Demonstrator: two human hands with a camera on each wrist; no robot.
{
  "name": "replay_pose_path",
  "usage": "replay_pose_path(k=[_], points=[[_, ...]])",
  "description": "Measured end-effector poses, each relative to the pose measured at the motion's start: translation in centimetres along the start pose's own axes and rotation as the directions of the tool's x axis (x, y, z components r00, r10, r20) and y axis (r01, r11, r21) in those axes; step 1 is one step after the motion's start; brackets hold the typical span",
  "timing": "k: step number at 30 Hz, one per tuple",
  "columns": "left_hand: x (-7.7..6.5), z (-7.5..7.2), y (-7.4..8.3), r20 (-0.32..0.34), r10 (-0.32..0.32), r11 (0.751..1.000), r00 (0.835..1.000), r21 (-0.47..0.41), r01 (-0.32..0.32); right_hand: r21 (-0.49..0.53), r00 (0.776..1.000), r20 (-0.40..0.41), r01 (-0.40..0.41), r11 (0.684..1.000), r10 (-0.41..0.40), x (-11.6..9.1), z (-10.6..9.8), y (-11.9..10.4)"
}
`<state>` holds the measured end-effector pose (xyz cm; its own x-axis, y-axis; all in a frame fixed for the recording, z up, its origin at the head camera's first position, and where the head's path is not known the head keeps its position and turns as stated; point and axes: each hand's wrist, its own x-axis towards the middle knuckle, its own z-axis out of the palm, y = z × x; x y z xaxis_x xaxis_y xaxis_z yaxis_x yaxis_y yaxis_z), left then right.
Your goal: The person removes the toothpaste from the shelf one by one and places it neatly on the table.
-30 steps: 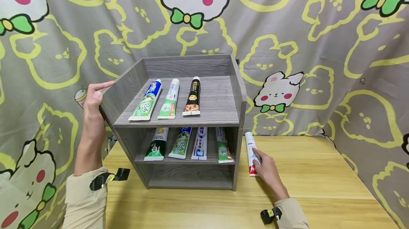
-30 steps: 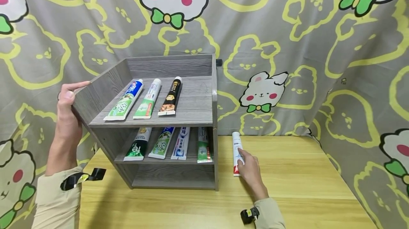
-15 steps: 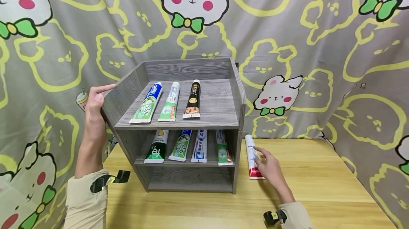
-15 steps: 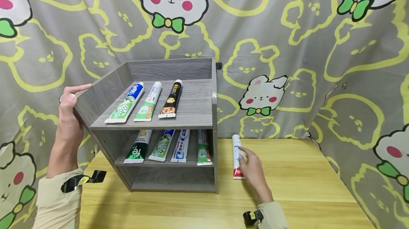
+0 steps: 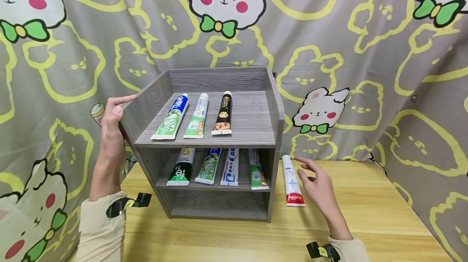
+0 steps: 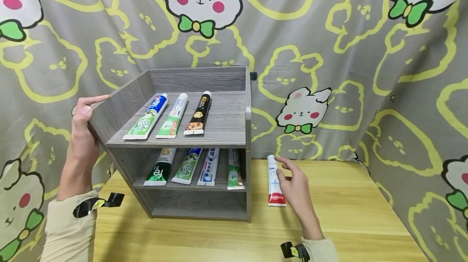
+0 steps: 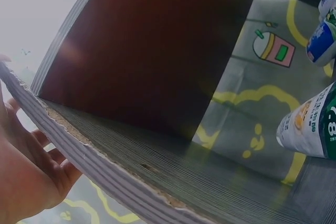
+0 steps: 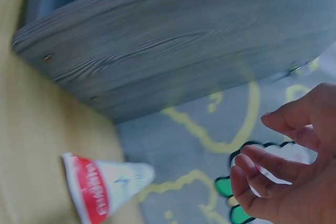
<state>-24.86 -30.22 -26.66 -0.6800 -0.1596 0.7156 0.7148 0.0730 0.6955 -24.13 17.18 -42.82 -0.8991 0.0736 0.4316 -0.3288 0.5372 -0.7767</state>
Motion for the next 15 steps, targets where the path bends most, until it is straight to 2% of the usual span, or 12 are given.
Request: replay_pose_path(k=[4,9,15], points=[[0.0,0.0,0.1,0.01,-0.003,1.0,1.0,-0.003,0.003,0.015,0.998,-0.028,0.054,0.998,-0.054,-0.4,-0.7,-1.6],[0.1,-0.1,0.2,0.007,-0.019,1.0,1.0,-0.023,0.02,0.082,0.992,-0.044,0.123,0.989,-0.12,-0.9,-1.4,-3.5],[0.2,-0.5,0.6,0.034,-0.098,0.993,0.995,-0.057,0.1,0.171,0.983,-0.042,0.183,0.968,-0.178,-1.4,-2.0,-5.8]])
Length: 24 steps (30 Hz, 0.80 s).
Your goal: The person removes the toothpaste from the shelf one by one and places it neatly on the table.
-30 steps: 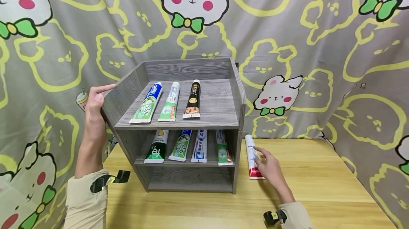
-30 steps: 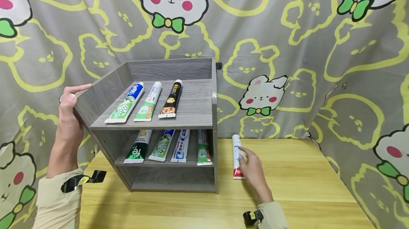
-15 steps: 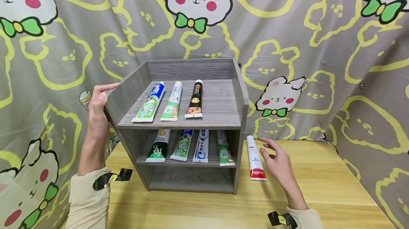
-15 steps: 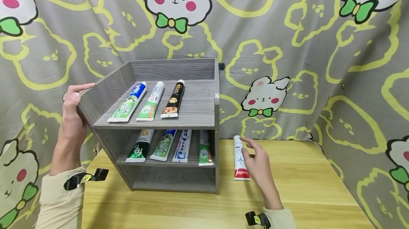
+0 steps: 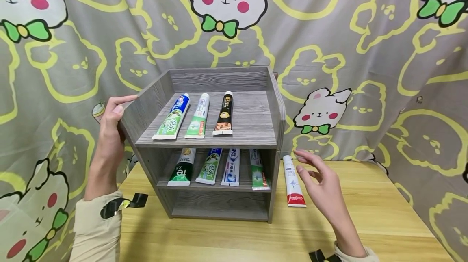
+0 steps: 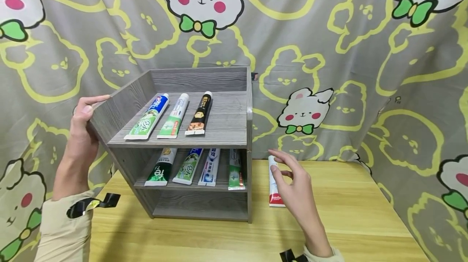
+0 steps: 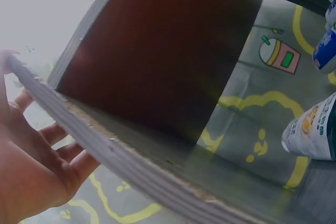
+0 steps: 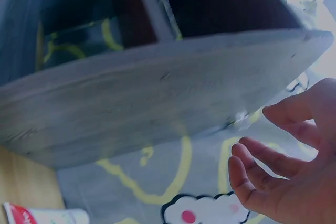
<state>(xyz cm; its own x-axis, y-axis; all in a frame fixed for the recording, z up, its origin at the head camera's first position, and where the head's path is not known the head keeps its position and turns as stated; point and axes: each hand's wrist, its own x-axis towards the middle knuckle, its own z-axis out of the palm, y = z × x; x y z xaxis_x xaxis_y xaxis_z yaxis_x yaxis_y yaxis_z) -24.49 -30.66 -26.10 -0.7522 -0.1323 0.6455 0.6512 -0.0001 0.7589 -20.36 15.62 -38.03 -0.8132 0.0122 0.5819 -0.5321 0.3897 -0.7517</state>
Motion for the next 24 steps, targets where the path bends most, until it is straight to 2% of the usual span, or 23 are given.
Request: replay_pose_path(k=[3,8,12,17,24], points=[[0.0,-0.2,0.2,0.031,-0.033,0.999,0.999,-0.005,0.034,0.047,1.0,0.01,0.023,0.999,-0.024,-0.2,-0.2,-1.1],[0.1,-0.9,0.6,0.06,-0.016,1.0,0.998,0.001,0.016,0.098,0.994,0.055,0.084,0.992,-0.089,-0.6,-0.7,-3.3],[0.4,-1.0,1.0,0.063,-0.022,1.0,0.998,-0.013,0.023,0.155,0.986,0.063,0.145,0.977,-0.156,-0.9,-0.8,-5.1],[0.8,-1.0,1.3,0.038,-0.028,0.999,0.999,0.038,0.027,0.201,0.961,0.039,0.26,0.944,-0.273,-1.1,-0.2,-6.7],[0.9,-0.8,1.3,0.001,-0.027,0.999,1.0,0.04,0.027,0.132,0.925,-0.017,0.379,0.916,-0.38,-0.7,1.0,-8.5]])
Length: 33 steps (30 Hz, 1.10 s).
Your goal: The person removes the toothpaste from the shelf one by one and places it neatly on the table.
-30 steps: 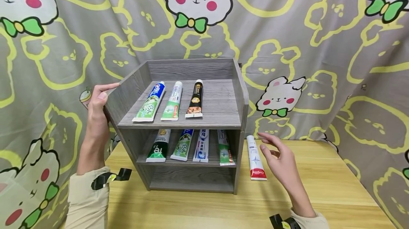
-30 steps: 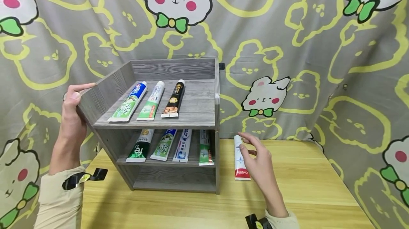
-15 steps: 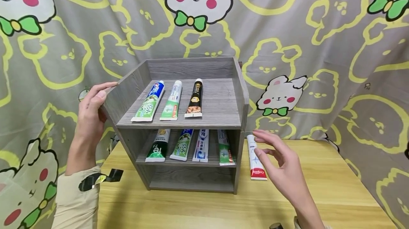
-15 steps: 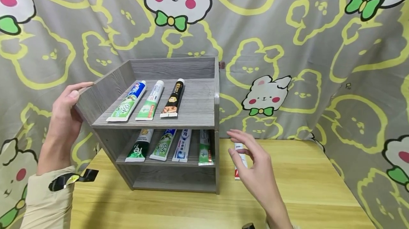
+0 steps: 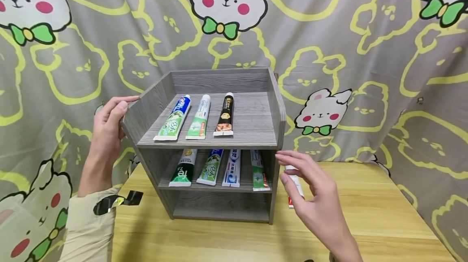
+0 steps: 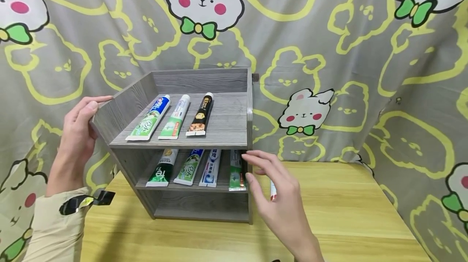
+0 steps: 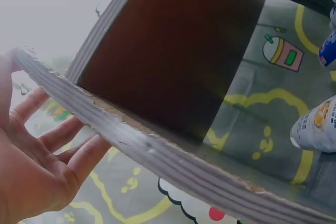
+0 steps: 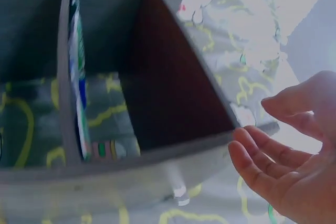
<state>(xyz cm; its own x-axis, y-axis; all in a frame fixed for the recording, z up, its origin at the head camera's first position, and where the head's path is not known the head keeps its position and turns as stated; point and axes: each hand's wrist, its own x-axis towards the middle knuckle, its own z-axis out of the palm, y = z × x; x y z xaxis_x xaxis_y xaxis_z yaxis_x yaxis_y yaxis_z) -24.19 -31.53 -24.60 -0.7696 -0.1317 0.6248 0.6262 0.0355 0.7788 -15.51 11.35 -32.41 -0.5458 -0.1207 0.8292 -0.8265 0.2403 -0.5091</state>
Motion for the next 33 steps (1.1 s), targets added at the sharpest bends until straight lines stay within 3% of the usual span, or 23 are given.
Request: replay_pose_path(k=[10,20,24,28,33], points=[[0.1,0.3,-0.3,-0.008,0.006,0.999,1.0,0.046,-0.005,-0.051,0.995,0.078,0.065,0.997,-0.061,2.6,2.8,-1.6],[0.0,0.1,-0.3,-0.025,-0.017,0.999,1.0,0.051,0.018,-0.169,0.991,0.123,0.078,0.983,-0.057,6.4,6.0,-1.2],[-0.2,0.1,-0.3,-0.032,-0.016,0.998,0.999,0.054,0.018,-0.226,0.992,0.129,0.029,0.974,0.0,7.8,7.2,-0.8],[-0.2,0.3,-0.3,-0.032,-0.026,0.999,0.999,0.045,0.028,-0.285,0.984,0.142,-0.066,0.956,0.11,9.2,8.2,-0.9],[-0.1,0.4,-0.4,-0.028,-0.04,0.998,0.999,0.052,0.042,-0.374,0.942,0.186,-0.195,0.907,0.279,11.1,9.2,-0.7]])
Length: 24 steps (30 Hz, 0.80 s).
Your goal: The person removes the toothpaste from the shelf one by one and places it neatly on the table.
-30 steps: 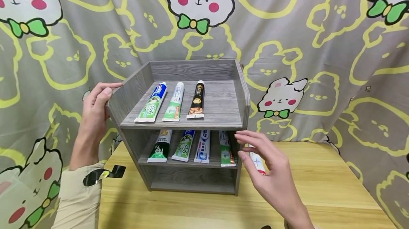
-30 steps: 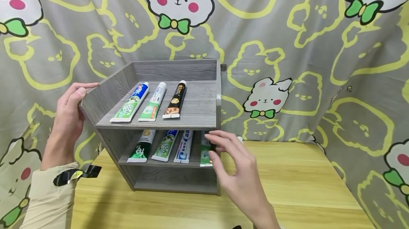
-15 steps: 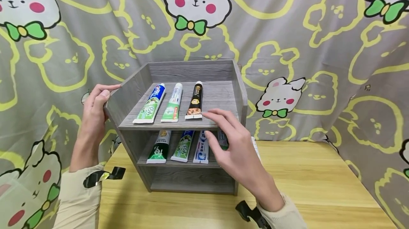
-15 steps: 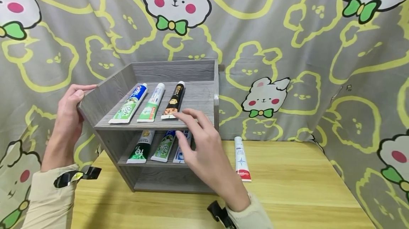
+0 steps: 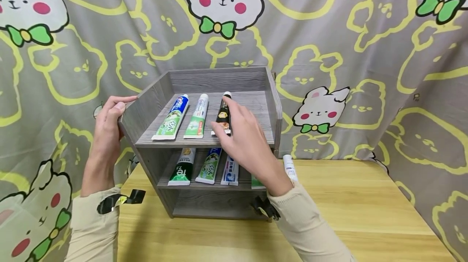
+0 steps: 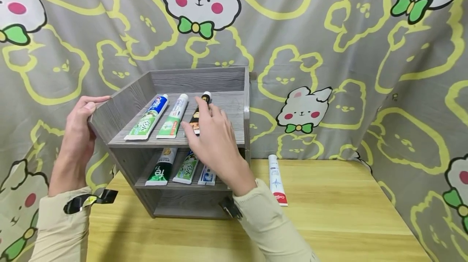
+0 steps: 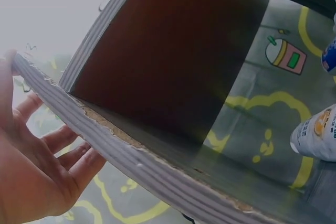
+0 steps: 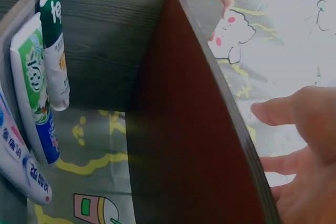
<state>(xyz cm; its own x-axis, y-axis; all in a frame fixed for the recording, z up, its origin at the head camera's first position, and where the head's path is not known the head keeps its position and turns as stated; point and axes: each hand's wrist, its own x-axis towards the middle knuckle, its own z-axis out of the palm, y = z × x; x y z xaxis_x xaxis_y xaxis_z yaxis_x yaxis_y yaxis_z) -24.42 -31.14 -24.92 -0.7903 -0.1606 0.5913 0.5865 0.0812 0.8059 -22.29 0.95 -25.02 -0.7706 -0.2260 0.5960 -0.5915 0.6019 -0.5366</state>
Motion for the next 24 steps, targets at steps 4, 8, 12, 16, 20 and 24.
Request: replay_pose_path(k=[4,8,12,16,20,24], points=[[0.0,0.0,-0.1,0.011,-0.015,1.0,1.0,0.012,0.015,-0.063,0.996,0.06,-0.066,0.996,0.07,1.4,0.6,-0.1],[0.0,0.0,-0.1,0.014,-0.016,1.0,1.0,0.02,0.016,-0.12,0.991,0.066,-0.11,0.987,0.118,2.5,1.0,-0.2],[0.1,0.1,0.1,0.014,-0.008,1.0,1.0,0.03,0.007,-0.198,0.985,0.073,-0.142,0.97,0.159,3.2,1.3,-0.4],[0.1,0.1,0.2,0.013,-0.004,0.999,1.0,0.041,0.004,-0.281,0.978,0.087,-0.159,0.947,0.19,3.7,1.6,-0.7],[0.0,0.0,0.2,0.015,-0.014,0.999,1.0,0.037,0.013,-0.354,0.974,0.097,-0.159,0.922,0.205,3.9,2.1,-0.8],[-0.1,-0.1,0.2,0.018,-0.015,0.999,1.0,0.036,0.014,-0.372,0.974,0.104,-0.151,0.916,0.203,3.9,2.4,-0.7]])
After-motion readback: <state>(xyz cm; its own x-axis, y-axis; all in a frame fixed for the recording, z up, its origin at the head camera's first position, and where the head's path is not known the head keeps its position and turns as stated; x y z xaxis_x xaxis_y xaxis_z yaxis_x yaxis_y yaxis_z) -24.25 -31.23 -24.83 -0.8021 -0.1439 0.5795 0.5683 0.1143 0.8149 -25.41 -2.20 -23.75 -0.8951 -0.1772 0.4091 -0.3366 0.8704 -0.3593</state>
